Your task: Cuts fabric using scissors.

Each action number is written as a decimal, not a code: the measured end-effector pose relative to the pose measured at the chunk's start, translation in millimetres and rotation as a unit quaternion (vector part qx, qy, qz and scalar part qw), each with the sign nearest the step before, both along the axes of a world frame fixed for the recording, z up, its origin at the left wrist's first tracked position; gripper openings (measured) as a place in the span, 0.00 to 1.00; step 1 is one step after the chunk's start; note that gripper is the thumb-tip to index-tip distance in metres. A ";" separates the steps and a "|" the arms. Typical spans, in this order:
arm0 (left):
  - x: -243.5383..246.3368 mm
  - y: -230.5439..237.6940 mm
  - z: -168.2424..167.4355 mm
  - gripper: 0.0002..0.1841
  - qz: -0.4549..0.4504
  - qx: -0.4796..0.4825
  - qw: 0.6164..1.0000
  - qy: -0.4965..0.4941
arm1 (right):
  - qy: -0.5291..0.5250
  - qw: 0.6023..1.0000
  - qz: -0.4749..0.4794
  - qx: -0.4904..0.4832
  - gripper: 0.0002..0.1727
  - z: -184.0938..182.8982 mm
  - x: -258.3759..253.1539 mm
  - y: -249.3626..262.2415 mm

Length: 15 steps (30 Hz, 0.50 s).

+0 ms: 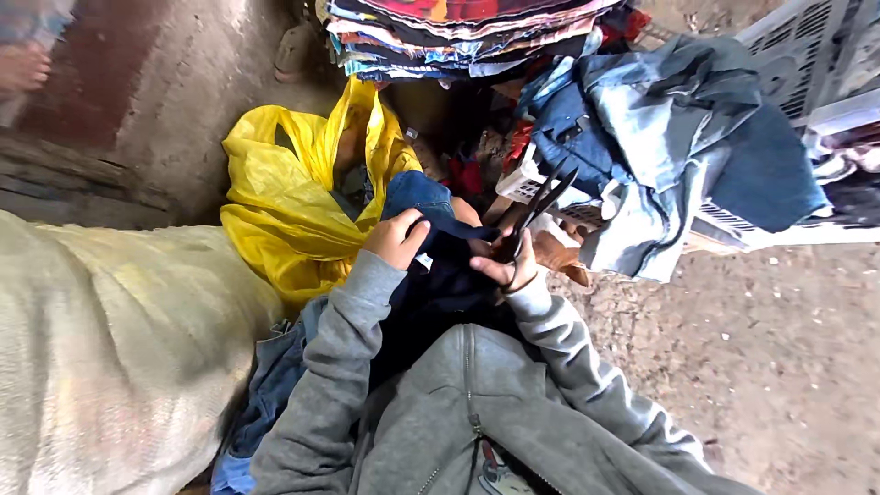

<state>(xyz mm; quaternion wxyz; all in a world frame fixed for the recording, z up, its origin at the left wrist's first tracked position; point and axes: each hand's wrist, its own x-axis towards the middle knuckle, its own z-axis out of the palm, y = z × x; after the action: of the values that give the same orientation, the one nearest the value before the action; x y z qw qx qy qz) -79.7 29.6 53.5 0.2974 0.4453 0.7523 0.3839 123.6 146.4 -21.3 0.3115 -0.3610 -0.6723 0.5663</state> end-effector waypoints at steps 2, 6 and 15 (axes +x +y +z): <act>1.3 -1.4 7.3 0.13 -0.027 0.054 0.997 -0.047 | -0.035 0.996 0.009 0.076 0.50 0.4 -15.9 -3.1; -8.2 -14.2 18.7 0.10 -0.033 0.124 0.989 -0.067 | -0.175 0.963 -0.030 0.203 0.41 -10.7 -36.5 14.7; -53.3 -73.2 35.2 0.08 0.136 0.136 0.980 -0.049 | -0.419 0.908 -0.010 0.020 0.42 -7.9 -14.4 42.4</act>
<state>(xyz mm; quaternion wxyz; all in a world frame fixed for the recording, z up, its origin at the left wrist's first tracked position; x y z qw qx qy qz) -132.9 -43.5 88.6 0.2160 0.3558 0.7312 0.5405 109.3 188.8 -29.2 0.0144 -0.5652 -0.7486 0.3464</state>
